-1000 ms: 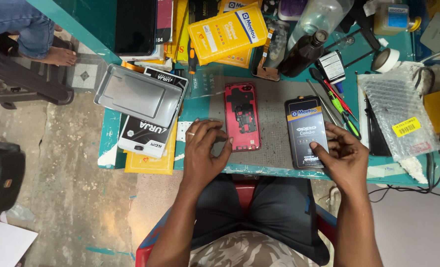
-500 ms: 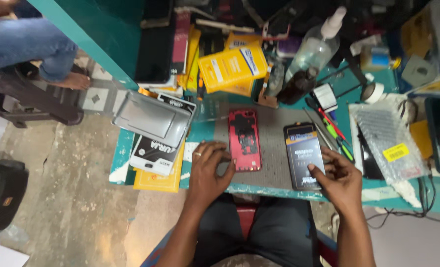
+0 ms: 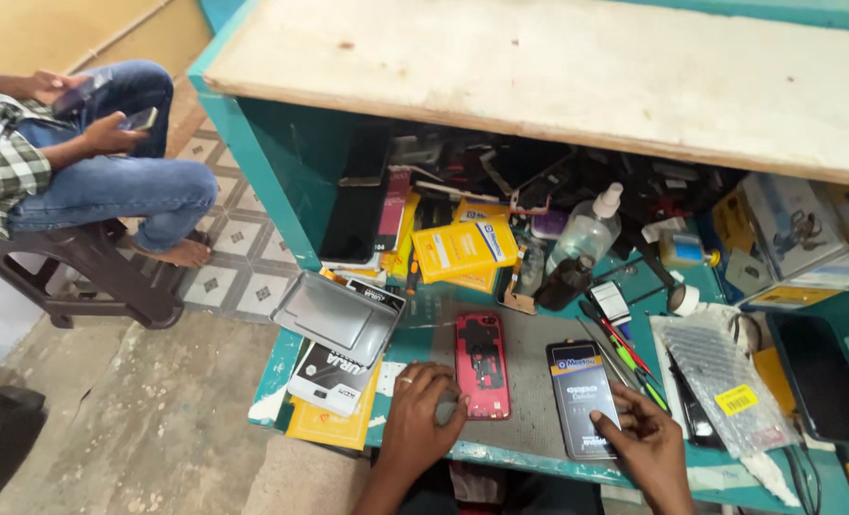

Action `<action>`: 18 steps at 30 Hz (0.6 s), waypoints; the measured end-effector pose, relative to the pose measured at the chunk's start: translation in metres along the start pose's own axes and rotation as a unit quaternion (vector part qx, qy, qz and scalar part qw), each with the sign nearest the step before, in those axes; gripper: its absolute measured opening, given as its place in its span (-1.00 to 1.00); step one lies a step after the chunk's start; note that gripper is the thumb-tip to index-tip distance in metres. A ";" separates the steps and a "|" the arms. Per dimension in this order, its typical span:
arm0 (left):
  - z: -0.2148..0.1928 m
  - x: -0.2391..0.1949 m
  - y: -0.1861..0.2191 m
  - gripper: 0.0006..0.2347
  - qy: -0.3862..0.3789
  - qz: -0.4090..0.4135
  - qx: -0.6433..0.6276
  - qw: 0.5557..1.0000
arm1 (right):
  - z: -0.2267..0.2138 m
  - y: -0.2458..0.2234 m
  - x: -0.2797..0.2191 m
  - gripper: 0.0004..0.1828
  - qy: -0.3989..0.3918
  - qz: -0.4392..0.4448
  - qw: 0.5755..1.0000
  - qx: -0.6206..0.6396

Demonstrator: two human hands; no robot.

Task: The person handles a disassembled smartphone, removes a protective film from a new screen, and aligns the screen with the phone body. The person then picks up a bubble-wrapped package and places it back on the table.

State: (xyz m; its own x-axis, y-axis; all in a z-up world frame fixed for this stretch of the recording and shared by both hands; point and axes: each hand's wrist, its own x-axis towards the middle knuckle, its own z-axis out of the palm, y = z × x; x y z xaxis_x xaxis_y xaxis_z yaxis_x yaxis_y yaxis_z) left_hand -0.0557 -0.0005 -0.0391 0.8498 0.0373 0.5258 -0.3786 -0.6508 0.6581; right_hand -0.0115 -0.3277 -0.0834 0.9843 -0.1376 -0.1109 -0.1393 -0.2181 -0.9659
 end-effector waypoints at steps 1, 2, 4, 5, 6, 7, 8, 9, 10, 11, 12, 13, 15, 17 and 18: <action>0.000 0.000 0.000 -0.88 -0.002 0.002 0.000 1.000 | 0.000 0.000 0.000 -0.39 0.000 0.002 1.000 0.003; 0.000 -0.001 0.000 -0.88 -0.005 0.002 -0.001 1.000 | 0.000 -0.001 -0.001 -0.39 -0.002 0.002 1.000 0.006; -0.001 -0.001 0.000 -0.88 -0.008 0.006 -0.001 1.000 | 0.001 -0.002 0.001 -0.38 -0.004 0.002 1.000 0.012; -0.001 0.001 0.000 -0.88 -0.011 0.008 0.000 1.000 | 0.002 -0.003 0.002 -0.38 -0.005 0.003 1.000 0.013; -0.002 0.001 0.001 -0.88 -0.011 0.006 0.001 1.000 | 0.001 -0.003 0.002 -0.38 -0.006 0.004 1.000 0.014; -0.002 0.001 0.001 -0.88 -0.012 0.004 0.002 1.000 | 0.002 -0.003 0.002 -0.38 -0.007 0.006 1.000 0.015; -0.002 0.001 0.003 -0.88 -0.015 0.002 0.002 1.000 | 0.001 -0.003 0.000 -0.38 -0.006 0.009 1.000 0.009; -0.002 0.001 0.003 -0.88 -0.012 0.003 0.000 1.000 | 0.001 -0.004 0.001 -0.38 -0.005 0.012 1.000 0.002; -0.003 0.001 0.004 -0.88 -0.012 0.004 -0.002 1.000 | 0.000 -0.004 -0.001 -0.38 -0.004 0.018 1.000 -0.004; -0.004 0.002 0.003 -0.88 -0.013 0.004 -0.004 1.000 | 0.001 -0.004 0.000 -0.38 -0.001 0.015 1.000 -0.009; -0.004 0.001 0.004 -0.89 -0.013 0.000 -0.001 1.000 | 0.000 -0.003 -0.001 -0.38 0.002 0.017 1.000 -0.017; -0.003 0.001 0.003 -0.89 -0.014 -0.005 0.001 1.000 | 0.000 -0.002 -0.001 -0.38 0.005 0.020 1.000 -0.024; 0.000 0.000 0.003 -0.89 -0.015 -0.007 0.007 1.000 | -0.001 0.001 -0.001 -0.39 -0.007 0.003 1.000 0.006; 0.000 0.001 0.003 -0.88 -0.009 0.000 0.014 1.000 | -0.002 0.000 -0.002 -0.39 -0.013 -0.010 1.000 0.021; 0.001 0.002 0.004 -0.88 -0.008 0.000 0.016 1.000 | -0.001 -0.001 -0.002 -0.39 -0.014 -0.014 1.000 0.019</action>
State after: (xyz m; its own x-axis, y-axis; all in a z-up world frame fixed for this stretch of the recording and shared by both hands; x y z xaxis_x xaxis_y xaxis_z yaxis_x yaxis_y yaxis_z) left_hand -0.0549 -0.0035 -0.0358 0.8556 0.0245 0.5171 -0.3674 -0.6749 0.6400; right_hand -0.0134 -0.3286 -0.0822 0.9904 -0.1049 -0.0902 -0.1084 -0.1838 -0.9770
